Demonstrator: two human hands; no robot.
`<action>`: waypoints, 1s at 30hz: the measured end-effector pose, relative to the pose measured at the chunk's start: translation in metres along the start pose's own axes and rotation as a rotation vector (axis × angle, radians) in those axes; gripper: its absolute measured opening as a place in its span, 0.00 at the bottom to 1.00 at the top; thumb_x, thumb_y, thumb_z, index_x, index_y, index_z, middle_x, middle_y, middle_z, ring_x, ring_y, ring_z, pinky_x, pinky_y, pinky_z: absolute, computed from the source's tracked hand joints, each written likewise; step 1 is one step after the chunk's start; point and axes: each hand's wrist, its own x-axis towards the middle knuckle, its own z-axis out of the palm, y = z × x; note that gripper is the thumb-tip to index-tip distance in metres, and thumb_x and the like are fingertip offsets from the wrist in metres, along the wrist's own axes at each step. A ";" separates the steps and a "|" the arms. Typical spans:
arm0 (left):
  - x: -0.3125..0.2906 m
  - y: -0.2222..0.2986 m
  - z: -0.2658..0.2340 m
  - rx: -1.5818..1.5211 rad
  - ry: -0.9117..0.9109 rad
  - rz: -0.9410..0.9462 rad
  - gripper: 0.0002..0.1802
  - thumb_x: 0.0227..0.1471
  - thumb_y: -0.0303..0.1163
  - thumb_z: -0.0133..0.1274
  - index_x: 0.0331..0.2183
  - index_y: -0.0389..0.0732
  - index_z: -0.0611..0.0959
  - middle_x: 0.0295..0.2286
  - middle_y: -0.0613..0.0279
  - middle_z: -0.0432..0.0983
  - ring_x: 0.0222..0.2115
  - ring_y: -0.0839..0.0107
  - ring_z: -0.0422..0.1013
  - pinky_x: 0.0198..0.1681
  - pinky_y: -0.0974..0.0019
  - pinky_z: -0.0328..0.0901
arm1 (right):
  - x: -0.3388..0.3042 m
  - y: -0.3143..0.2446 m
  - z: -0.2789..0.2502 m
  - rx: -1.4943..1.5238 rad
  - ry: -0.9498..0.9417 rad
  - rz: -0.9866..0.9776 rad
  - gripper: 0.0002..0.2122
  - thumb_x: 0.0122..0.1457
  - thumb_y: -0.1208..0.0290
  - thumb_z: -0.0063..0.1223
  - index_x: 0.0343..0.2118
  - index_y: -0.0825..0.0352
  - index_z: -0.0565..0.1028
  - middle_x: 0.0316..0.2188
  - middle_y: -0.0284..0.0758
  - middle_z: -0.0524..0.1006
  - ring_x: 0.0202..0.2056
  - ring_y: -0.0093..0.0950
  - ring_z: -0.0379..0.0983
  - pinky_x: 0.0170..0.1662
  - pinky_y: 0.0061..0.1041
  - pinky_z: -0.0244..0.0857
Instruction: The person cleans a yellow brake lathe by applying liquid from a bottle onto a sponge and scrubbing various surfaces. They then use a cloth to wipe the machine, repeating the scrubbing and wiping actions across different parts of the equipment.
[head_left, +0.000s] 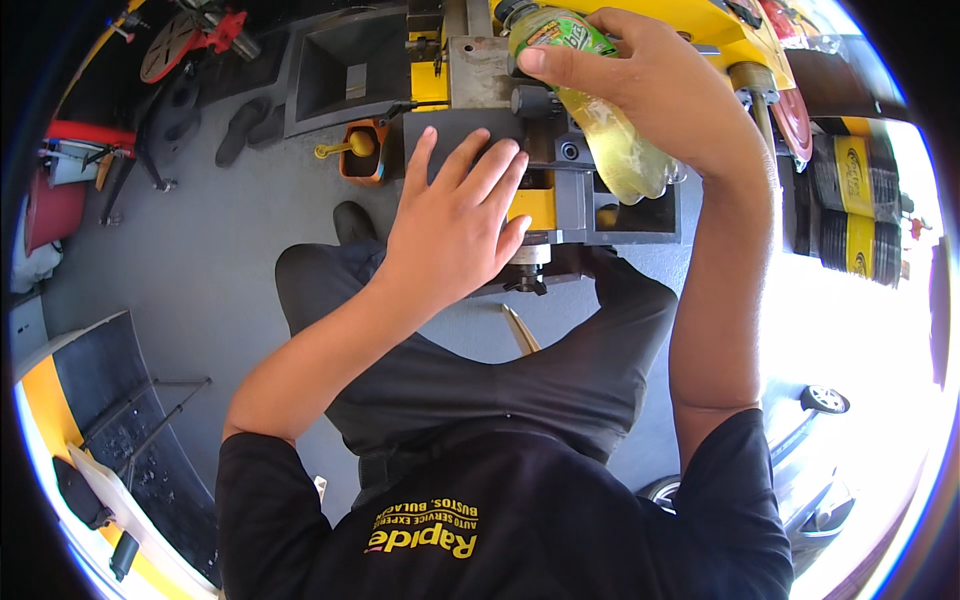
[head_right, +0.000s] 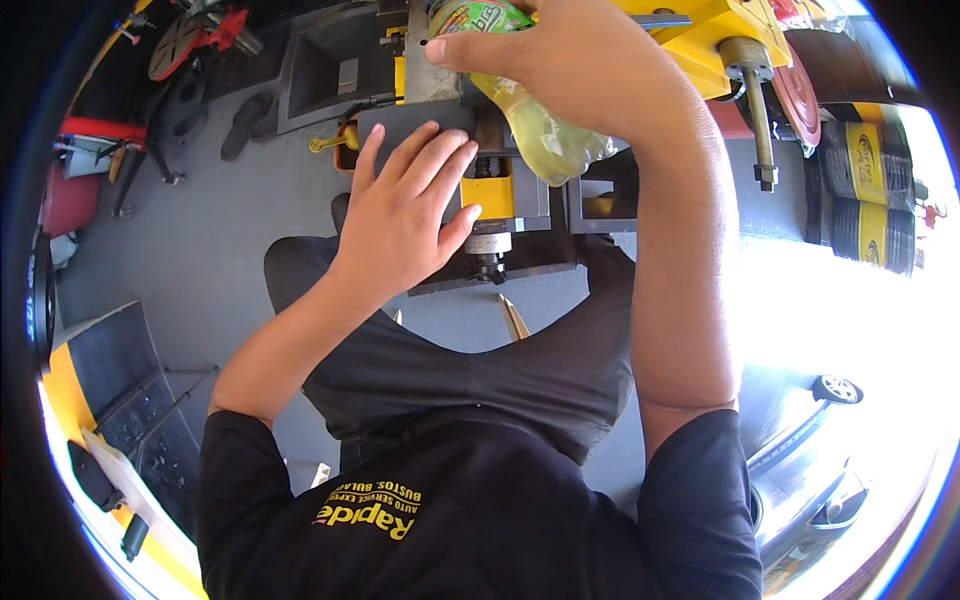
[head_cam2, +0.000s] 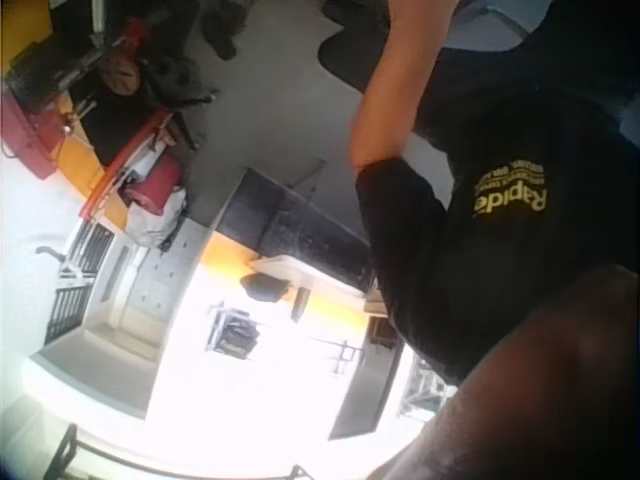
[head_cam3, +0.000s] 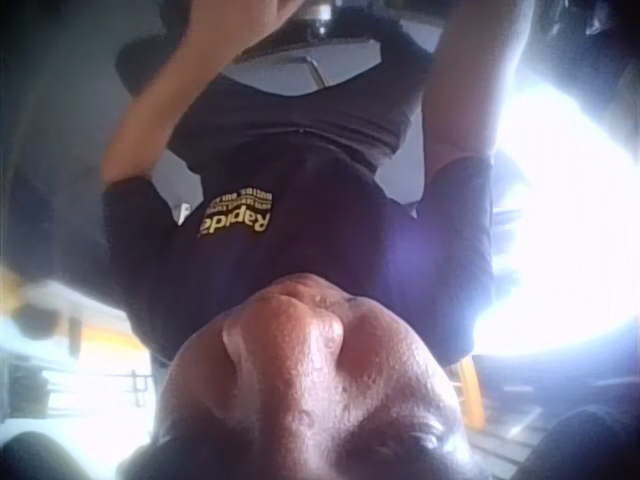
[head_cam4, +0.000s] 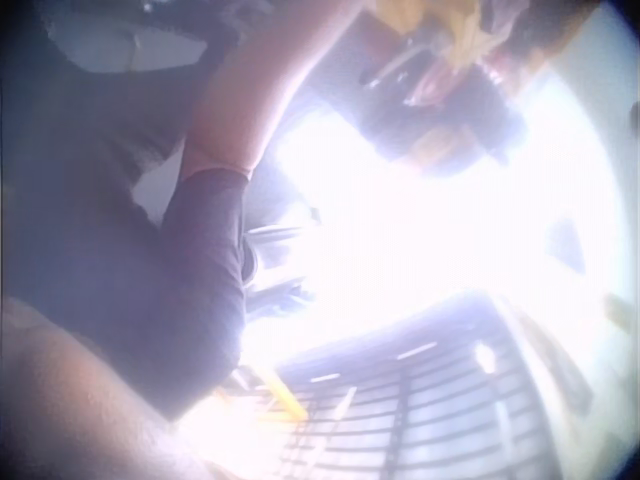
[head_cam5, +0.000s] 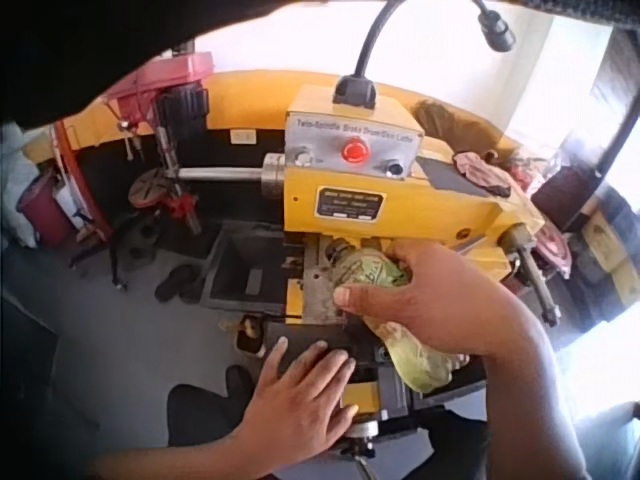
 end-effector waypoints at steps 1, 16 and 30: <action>0.002 -0.001 -0.002 -0.004 -0.014 0.013 0.31 0.58 0.43 0.66 0.60 0.44 0.82 0.60 0.65 0.74 0.64 0.62 0.69 0.72 0.36 0.53 | 0.000 0.005 0.000 0.000 0.012 -0.004 0.34 0.62 0.48 0.71 0.57 0.78 0.77 0.50 0.50 0.84 0.50 0.38 0.81 0.57 0.34 0.72; 0.013 -0.004 -0.005 0.058 -0.041 0.012 0.33 0.58 0.44 0.64 0.61 0.41 0.81 0.60 0.61 0.73 0.64 0.59 0.68 0.72 0.35 0.52 | -0.002 0.060 0.016 0.178 0.052 -0.208 0.41 0.57 0.40 0.73 0.58 0.76 0.77 0.44 0.51 0.85 0.46 0.40 0.83 0.55 0.35 0.73; 0.023 -0.007 -0.012 0.035 -0.094 0.026 0.30 0.60 0.37 0.61 0.62 0.42 0.80 0.62 0.61 0.73 0.66 0.58 0.67 0.73 0.37 0.51 | -0.005 0.116 -0.060 0.747 0.503 -0.659 0.31 0.60 0.62 0.76 0.61 0.71 0.74 0.50 0.41 0.83 0.51 0.29 0.81 0.56 0.30 0.73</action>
